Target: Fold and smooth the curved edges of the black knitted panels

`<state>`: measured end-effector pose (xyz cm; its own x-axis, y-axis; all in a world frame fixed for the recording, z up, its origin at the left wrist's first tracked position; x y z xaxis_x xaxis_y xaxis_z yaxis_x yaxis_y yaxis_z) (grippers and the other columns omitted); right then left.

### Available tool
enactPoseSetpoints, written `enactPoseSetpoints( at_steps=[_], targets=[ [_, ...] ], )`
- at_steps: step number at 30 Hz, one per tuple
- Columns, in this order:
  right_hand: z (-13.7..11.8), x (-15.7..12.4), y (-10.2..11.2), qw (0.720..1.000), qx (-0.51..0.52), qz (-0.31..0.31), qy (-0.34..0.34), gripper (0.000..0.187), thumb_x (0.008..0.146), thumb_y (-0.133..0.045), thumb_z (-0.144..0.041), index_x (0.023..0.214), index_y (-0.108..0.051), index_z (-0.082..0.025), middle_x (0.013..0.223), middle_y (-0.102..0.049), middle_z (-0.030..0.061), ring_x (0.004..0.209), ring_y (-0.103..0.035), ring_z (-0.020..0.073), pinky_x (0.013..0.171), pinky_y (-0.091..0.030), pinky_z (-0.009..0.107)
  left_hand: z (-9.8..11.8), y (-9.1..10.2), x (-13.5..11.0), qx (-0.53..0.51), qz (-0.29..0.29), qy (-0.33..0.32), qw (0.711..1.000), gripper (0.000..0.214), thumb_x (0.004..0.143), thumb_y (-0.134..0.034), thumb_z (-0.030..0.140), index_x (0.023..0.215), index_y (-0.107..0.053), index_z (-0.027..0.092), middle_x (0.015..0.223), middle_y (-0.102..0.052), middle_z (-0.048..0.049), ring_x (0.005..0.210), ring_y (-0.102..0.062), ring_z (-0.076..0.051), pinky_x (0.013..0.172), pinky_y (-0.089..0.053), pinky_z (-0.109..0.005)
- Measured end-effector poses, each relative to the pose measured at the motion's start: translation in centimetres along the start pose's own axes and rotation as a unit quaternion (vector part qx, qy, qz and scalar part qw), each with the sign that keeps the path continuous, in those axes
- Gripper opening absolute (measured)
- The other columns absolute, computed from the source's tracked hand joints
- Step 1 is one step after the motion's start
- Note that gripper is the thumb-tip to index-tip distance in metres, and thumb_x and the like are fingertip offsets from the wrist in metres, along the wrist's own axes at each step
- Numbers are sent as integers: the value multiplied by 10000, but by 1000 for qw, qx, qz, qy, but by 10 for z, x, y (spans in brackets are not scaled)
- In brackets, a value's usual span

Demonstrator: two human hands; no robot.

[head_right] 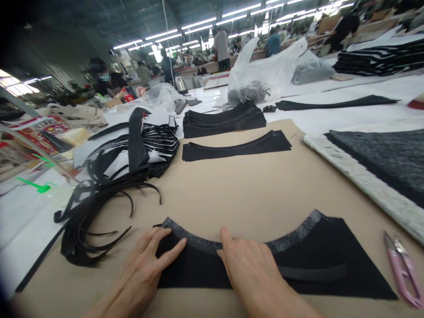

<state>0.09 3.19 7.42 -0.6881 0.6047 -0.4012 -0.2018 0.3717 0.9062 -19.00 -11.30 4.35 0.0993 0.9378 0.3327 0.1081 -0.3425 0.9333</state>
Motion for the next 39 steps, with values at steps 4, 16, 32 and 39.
enactPoseSetpoints(
  at_steps=[4,16,32,39],
  targets=[
    [2,1,5,1000,-2,25,7,60,938,-510,-242,980,-538,-208,760,-708,59,754,-696,287,504,-296,290,6,6,7,-57,36,57,996,492,880,-382,48,1185,-634,341,1217,-453,-94,1135,-437,-266,875,-480,-448],
    [8,-8,-7,989,-3,144,25,240,893,-537,-144,1129,-582,-148,786,-672,81,768,-663,258,639,-448,315,55,-3,41,-177,19,-109,978,382,905,-339,81,1212,-565,95,1001,-661,-114,946,-612,-190,819,-536,-322],
    [82,-18,22,996,74,29,44,217,854,-539,-190,674,-660,-183,652,-686,53,623,-667,213,524,-315,265,49,-14,33,-86,-1,-127,988,427,984,-341,227,1392,-468,216,1048,-635,-63,1003,-553,-181,871,-450,-291],
    [82,-19,16,997,43,50,50,218,873,-521,-194,705,-659,-182,665,-681,57,629,-668,227,531,-343,272,50,-16,33,-72,7,-126,989,423,994,-354,282,1406,-446,268,1023,-631,-43,998,-530,-175,887,-410,-281]
  ],
)
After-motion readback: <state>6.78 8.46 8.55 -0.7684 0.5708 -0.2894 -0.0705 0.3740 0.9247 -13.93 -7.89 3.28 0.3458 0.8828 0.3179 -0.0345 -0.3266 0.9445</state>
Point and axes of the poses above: each hand's wrist, its own x-axis towards the middle knuckle, its own y-axis out of the back of the hand, z = x × y, the point moved 1 cm from there along x, towards the middle knuckle
